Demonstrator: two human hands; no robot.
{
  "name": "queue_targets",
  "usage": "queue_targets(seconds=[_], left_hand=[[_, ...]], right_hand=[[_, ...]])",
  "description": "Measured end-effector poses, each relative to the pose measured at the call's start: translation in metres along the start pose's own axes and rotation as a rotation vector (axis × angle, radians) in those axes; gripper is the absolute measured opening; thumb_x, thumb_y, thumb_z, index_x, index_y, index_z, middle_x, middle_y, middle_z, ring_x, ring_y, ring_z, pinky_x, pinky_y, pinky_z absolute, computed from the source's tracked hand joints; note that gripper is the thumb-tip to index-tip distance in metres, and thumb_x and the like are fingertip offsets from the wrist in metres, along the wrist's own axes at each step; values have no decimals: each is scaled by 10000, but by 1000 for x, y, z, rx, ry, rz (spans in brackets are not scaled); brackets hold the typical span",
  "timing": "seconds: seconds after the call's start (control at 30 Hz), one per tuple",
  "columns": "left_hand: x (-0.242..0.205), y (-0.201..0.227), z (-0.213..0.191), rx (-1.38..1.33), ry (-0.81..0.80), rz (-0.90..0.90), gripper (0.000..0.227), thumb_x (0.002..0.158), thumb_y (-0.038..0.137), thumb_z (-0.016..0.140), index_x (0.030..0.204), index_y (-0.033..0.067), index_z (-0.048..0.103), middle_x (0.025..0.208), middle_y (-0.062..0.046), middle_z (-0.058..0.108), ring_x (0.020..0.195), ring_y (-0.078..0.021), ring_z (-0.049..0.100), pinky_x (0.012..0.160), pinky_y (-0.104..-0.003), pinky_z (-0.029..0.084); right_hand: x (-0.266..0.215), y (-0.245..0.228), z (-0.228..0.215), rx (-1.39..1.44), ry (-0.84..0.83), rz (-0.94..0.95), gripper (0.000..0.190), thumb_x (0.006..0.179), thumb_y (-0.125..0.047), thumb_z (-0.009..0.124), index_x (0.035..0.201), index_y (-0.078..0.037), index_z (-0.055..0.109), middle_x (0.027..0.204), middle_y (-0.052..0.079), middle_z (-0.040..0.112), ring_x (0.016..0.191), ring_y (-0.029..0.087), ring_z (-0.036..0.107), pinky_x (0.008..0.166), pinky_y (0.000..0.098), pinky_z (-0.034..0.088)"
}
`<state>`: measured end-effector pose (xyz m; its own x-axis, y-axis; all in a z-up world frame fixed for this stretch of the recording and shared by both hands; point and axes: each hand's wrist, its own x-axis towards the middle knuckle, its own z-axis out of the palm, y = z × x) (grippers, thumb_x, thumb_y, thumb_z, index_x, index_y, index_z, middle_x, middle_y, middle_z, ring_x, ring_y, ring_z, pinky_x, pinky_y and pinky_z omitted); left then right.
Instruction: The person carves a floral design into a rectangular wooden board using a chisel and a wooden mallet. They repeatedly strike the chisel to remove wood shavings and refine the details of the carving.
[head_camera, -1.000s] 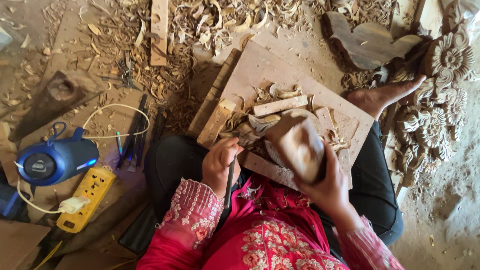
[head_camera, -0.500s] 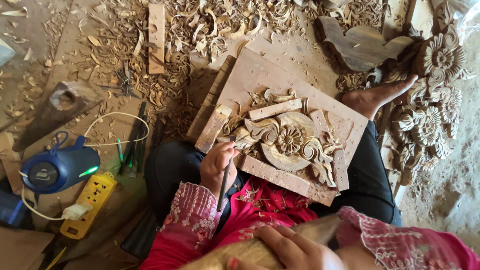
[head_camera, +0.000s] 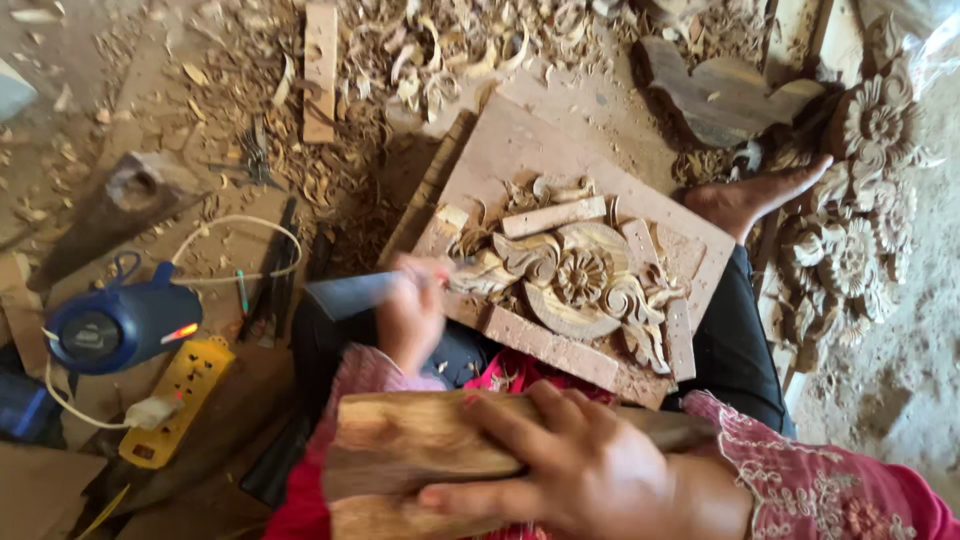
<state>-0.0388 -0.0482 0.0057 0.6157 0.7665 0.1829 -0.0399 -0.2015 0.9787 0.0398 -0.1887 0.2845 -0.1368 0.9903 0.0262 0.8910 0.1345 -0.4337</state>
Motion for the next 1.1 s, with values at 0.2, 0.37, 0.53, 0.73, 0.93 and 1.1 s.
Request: queue_targets(seconds=[0.2,0.37,0.53,0.73,0.93,1.1], left_hand=[[39,16,-39,-190,266,-118,42,1080,-10,548,1121,-6,558,1020,-154,697,892,-211,699,849,-319,585],[58,50,-40,291,-218,134,86,982,37,635,1057,59,673,1008,-119,703,971,-282,691,897,-403,553],[65,41,-3,548,-493,243,96,846,151,718,919,92,740,922,-79,719,954,-269,638,908,-460,434],[65,30,9,854,-412,253,73,909,86,668,888,114,733,923,-28,715,941,-238,659,928,-455,426],[68,59,-17,355,-241,41,106,958,118,664,1033,70,722,920,-83,680,867,-272,666,789,-412,498],[74,66,-24,-46,-404,-21,73,1044,88,622,1076,42,670,1072,-107,716,909,-222,716,803,-317,574]], right_hand=[[-67,22,31,77,78,511,804,613,-113,779,1364,-338,597,1403,151,620,942,290,774,679,357,659],[-125,49,67,-80,116,1018,871,574,-327,905,1377,-248,577,1333,121,642,821,345,742,658,434,613],[-162,61,89,-169,173,1135,936,560,-367,897,1422,-240,554,1327,123,643,877,350,736,698,435,605],[-172,65,101,-99,224,1143,949,579,-342,893,1446,-211,529,1332,125,641,929,338,733,726,422,605],[-173,69,108,-29,280,1131,979,593,-317,897,1474,-169,497,1340,179,628,1027,357,714,799,421,599],[-174,70,113,1,320,1120,1033,585,-326,904,1500,-130,466,1333,232,617,1072,384,699,844,434,586]])
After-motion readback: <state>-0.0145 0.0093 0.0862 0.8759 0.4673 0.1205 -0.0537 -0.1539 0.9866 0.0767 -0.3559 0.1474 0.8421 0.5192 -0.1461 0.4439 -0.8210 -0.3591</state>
